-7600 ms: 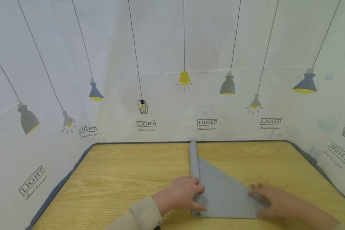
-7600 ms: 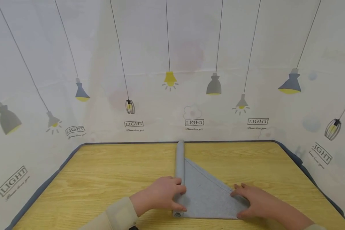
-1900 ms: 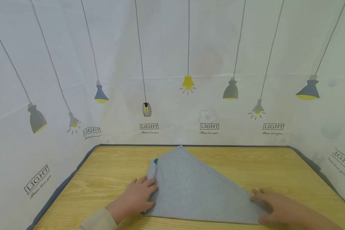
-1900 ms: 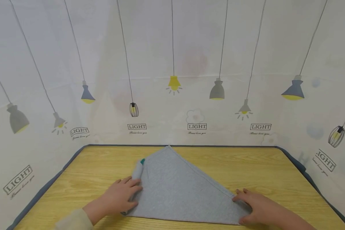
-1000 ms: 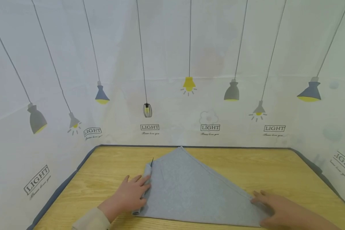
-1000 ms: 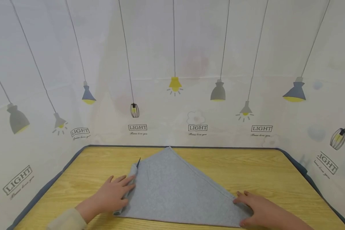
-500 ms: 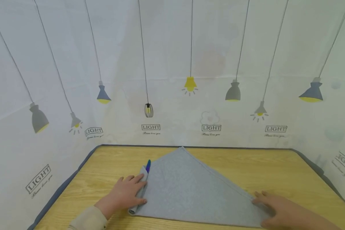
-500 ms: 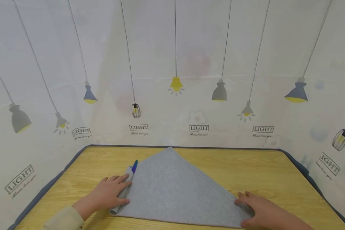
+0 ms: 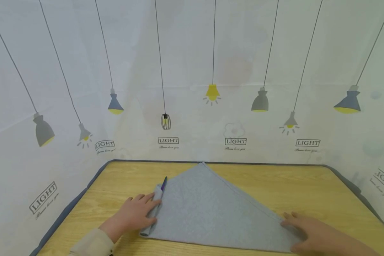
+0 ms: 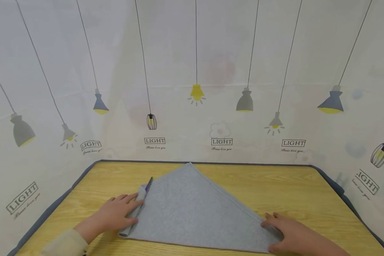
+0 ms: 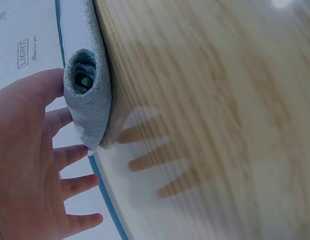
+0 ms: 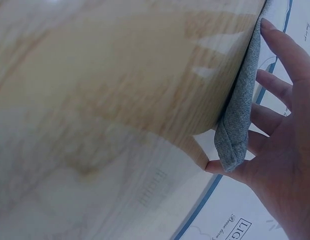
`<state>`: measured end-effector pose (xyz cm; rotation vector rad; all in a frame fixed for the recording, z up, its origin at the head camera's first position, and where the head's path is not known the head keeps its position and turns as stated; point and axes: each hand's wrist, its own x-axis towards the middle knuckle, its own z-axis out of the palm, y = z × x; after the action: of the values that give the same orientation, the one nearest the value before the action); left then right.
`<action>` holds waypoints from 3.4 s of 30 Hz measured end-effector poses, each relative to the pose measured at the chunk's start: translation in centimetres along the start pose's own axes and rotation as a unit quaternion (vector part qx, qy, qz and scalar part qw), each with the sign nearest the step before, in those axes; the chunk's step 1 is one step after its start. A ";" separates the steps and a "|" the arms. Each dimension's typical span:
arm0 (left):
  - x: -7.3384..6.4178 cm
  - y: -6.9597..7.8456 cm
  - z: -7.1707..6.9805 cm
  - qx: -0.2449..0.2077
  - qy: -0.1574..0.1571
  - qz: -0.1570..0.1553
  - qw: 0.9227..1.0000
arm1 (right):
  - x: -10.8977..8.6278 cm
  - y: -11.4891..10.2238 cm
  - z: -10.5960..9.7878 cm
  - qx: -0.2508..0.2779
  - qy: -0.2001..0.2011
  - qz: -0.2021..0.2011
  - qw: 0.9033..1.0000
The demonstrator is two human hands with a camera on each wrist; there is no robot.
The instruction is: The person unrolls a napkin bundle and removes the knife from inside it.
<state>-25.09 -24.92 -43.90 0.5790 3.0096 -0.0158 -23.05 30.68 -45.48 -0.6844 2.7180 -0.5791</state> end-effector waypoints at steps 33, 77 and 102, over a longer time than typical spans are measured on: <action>-0.9 -1.6 -0.1 -0.019 -0.026 -0.025 0.999 | 0.0 0.4 0.4 -0.056 0.039 -0.046 0.997; -2.4 -3.6 -0.1 -0.025 -0.017 -0.046 0.998 | -0.1 0.6 0.5 -0.073 0.040 -0.042 0.996; -3.4 -5.0 0.4 -0.044 0.021 -0.038 0.998 | 0.5 0.7 0.1 -0.039 0.006 -0.039 0.998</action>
<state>-23.75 -30.84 -44.02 0.4631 3.0524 0.1266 -23.71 30.90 -45.98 -0.8110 2.7480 -0.4969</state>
